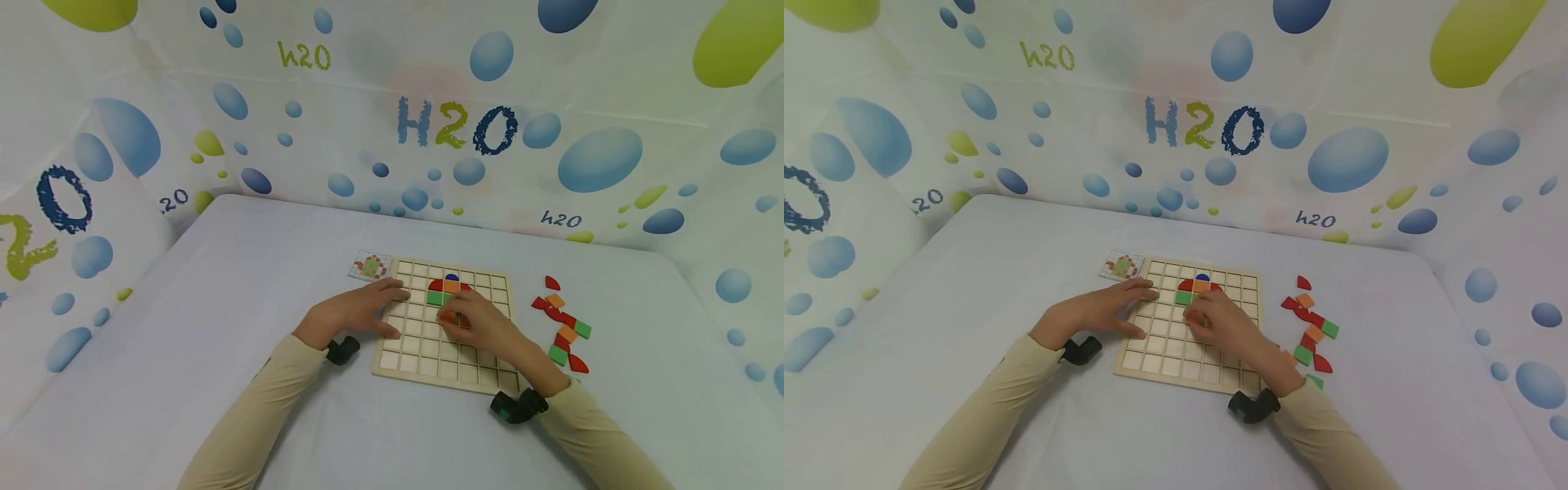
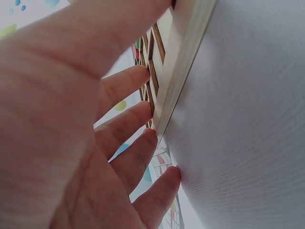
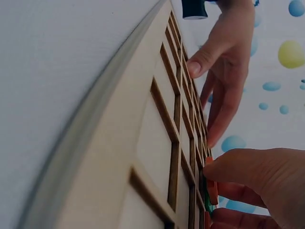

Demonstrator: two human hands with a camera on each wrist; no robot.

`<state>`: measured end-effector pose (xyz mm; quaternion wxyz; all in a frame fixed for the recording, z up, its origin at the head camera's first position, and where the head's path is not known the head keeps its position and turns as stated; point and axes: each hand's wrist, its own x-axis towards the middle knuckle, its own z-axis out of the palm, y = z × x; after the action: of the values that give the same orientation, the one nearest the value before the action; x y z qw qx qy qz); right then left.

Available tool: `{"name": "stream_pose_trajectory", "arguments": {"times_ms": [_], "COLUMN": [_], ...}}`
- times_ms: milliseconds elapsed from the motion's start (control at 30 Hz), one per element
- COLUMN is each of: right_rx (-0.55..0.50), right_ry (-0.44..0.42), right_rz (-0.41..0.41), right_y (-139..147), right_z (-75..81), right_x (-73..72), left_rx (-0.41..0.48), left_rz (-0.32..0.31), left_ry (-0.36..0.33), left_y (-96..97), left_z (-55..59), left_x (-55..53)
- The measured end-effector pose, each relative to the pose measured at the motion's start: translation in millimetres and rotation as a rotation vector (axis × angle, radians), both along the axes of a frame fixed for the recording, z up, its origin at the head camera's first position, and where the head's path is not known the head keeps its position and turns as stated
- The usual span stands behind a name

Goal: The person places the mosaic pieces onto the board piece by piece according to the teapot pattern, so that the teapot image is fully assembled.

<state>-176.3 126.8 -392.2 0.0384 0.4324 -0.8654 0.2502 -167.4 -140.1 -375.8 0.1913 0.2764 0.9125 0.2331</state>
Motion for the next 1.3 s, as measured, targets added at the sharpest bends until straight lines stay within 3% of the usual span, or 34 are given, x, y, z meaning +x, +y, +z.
{"name": "stream_pose_trajectory", "arguments": {"times_ms": [367, 567, 1033, 1300], "right_rx": [0.002, -0.020, -0.006, -0.062], "right_ry": [-0.069, -0.150, -0.098, -0.176], "right_rz": [-0.032, -0.095, -0.095, -0.115], "right_y": [-9.9, -10.2, -12.2, -2.4], "right_z": [-0.7, 0.6, -2.9, -1.0], "right_x": [-7.0, -4.4, -3.5, -2.1], "left_rx": [0.003, 0.004, 0.020, 0.010], "left_rz": [0.006, 0.010, 0.016, 0.021], "left_ry": [-0.006, -0.015, -0.023, -0.017], "left_y": [0.4, 0.2, 0.6, 1.1], "left_z": [0.4, -0.1, 1.6, 2.8], "left_x": [-0.1, -0.3, 1.1, 1.7]}}
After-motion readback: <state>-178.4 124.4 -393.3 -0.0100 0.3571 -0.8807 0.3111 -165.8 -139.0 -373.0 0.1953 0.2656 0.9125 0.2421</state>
